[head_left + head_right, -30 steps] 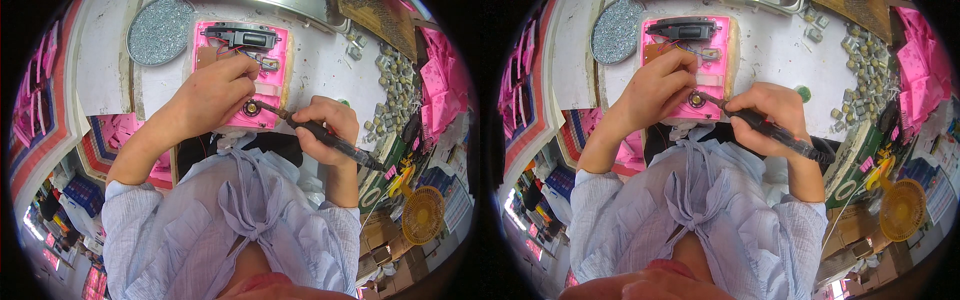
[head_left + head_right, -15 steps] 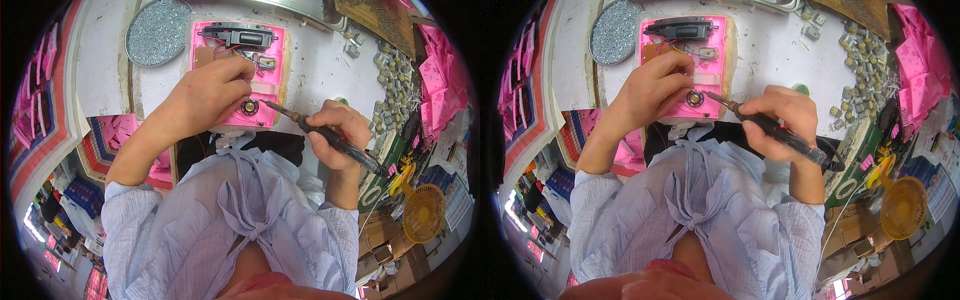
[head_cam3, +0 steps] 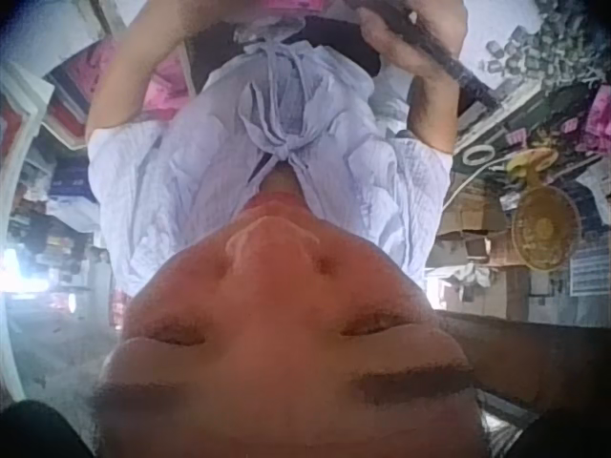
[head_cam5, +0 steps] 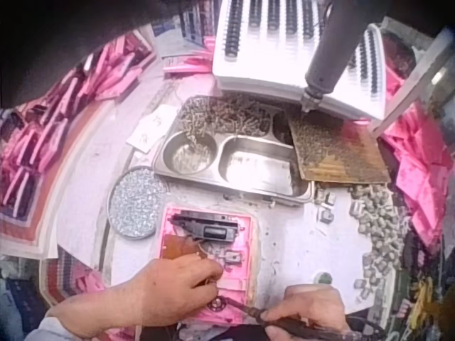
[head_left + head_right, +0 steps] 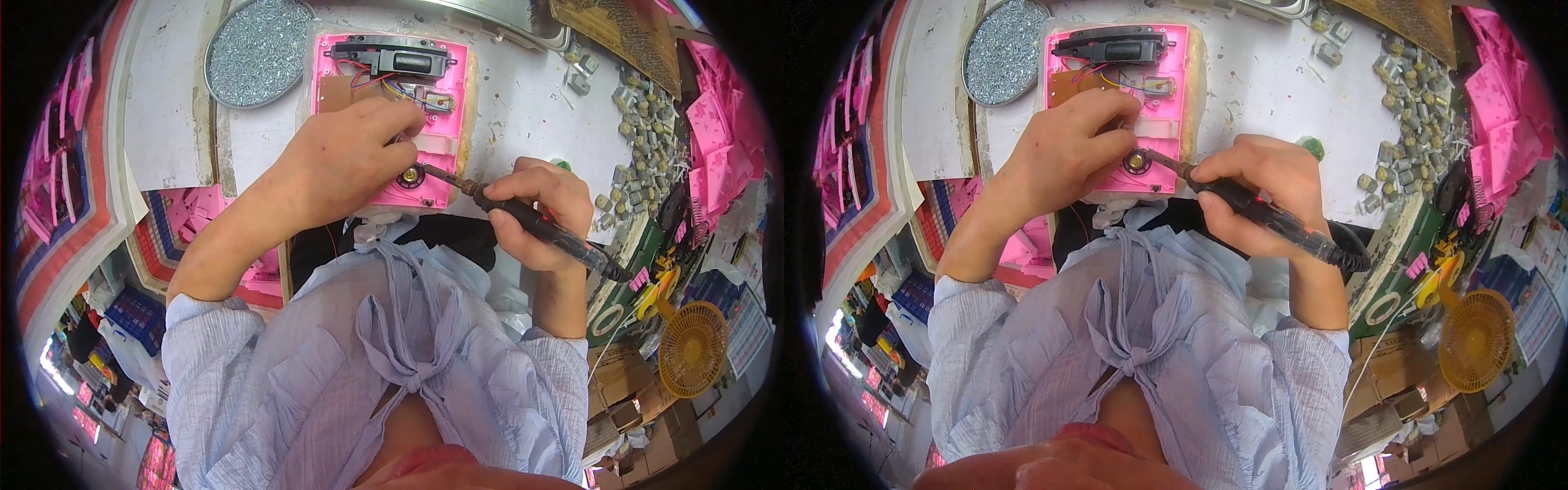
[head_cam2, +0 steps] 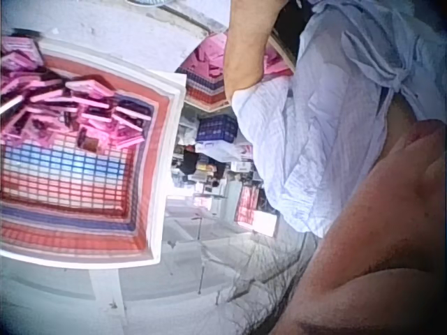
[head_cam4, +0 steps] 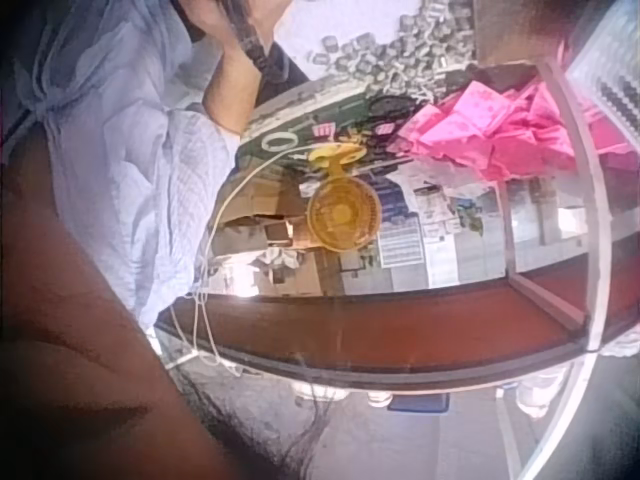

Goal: Soldering internal components and assembling the plastic housing of a toy.

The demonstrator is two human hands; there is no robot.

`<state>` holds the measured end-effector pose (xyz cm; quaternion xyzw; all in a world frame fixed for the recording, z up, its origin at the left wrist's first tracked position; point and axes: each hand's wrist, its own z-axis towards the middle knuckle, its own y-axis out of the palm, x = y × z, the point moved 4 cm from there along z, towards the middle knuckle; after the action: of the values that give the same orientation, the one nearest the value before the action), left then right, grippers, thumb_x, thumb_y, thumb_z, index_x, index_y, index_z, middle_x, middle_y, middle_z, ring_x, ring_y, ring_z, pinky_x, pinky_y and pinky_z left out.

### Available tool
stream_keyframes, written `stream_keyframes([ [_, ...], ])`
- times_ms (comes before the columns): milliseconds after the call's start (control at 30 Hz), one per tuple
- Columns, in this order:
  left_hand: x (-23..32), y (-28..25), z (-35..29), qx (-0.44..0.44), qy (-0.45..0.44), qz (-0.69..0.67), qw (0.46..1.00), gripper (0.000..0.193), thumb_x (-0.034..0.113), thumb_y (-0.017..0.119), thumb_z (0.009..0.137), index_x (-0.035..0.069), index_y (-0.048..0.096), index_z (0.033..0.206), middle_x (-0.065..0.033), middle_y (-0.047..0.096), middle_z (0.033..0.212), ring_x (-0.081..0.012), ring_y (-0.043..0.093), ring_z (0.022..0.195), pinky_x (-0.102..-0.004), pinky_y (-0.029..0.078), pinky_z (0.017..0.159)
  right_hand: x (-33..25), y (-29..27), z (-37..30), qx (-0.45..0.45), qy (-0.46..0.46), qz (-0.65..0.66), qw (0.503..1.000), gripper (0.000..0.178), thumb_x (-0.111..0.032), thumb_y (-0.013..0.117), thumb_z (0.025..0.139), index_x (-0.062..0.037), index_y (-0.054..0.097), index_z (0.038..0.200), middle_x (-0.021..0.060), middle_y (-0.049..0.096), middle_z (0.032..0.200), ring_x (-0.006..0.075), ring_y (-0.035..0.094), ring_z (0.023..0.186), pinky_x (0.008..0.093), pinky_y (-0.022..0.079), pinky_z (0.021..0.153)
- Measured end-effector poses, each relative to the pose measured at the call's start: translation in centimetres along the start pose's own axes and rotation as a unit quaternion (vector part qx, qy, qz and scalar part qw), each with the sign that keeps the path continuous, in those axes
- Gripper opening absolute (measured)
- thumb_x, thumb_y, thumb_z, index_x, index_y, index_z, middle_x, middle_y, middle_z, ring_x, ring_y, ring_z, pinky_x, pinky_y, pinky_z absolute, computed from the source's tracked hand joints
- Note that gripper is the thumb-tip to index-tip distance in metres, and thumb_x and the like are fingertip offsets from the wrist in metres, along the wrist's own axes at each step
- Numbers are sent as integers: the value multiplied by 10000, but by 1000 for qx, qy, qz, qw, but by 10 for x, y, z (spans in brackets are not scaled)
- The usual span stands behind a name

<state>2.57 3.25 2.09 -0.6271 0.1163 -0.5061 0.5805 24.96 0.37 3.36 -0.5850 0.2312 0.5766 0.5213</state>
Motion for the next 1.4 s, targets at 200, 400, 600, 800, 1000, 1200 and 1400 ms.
stream_keyframes([
  [200, -1, 1, -1, -19, -5, 1, 1000, 179, 120, 717, 766, 73, 643, 922, -85, 635, 1156, -294, 668, 1028, -378, 586, 748, 0, 0, 1, -18, 8, -13, 1000, 226, -50, 773, 738, -37, 712, 956, 63, 643, 710, 169, 578, 543, 283, 426, 508],
  [400, 1, 2, 1, -16, 9, 21, 1000, 114, 121, 657, 787, 61, 652, 884, -67, 618, 1126, -251, 644, 1015, -357, 581, 770, -4, 3, -3, 25, 197, 77, 977, 190, -51, 771, 793, -8, 710, 968, 31, 686, 759, 77, 605, 620, 227, 447, 569],
  [600, 0, 3, -5, -14, 14, 32, 999, 116, 117, 653, 792, 62, 655, 895, -76, 617, 1143, -261, 642, 1027, -365, 584, 775, -8, -15, -26, 96, 140, 62, 984, 202, -48, 751, 815, 29, 696, 994, 70, 711, 849, 84, 634, 706, 223, 472, 644],
  [800, 1, -2, 1, -33, 19, 16, 999, 113, 103, 658, 787, 45, 642, 882, -102, 623, 1136, -285, 643, 1041, -378, 577, 780, 4, -102, -124, 384, 130, 112, 907, 270, -54, 702, 845, 29, 609, 1084, 42, 616, 848, 109, 595, 766, 230, 484, 735],
  [1000, 1, 7, -5, 26, 19, 21, 999, 211, 9, 755, 765, 24, 669, 957, -151, 648, 1059, -331, 664, 929, -412, 558, 759, -24, -199, -228, 607, 45, 44, 792, 78, -18, 660, 912, -53, 601, 950, -8, 535, 772, 62, 443, 610, 213, 359, 551],
  [1200, 0, 6, -14, 66, 0, -15, 998, 296, 9, 754, 797, 25, 712, 1089, -169, 663, 1136, -335, 674, 966, -407, 556, 813, -18, -263, -273, 751, 39, -113, 650, 138, -12, 657, 879, -81, 560, 810, -10, 537, 726, 75, 433, 560, 227, 350, 526],
  [1400, -10, 0, -22, 68, 31, 9, 997, 337, 18, 747, 778, 52, 724, 1112, -169, 660, 1183, -345, 670, 970, -418, 559, 803, 52, -302, -267, 736, 241, -109, 624, 148, -162, 790, 868, -179, 644, 881, -27, 608, 822, 108, 551, 718, 276, 455, 621],
])
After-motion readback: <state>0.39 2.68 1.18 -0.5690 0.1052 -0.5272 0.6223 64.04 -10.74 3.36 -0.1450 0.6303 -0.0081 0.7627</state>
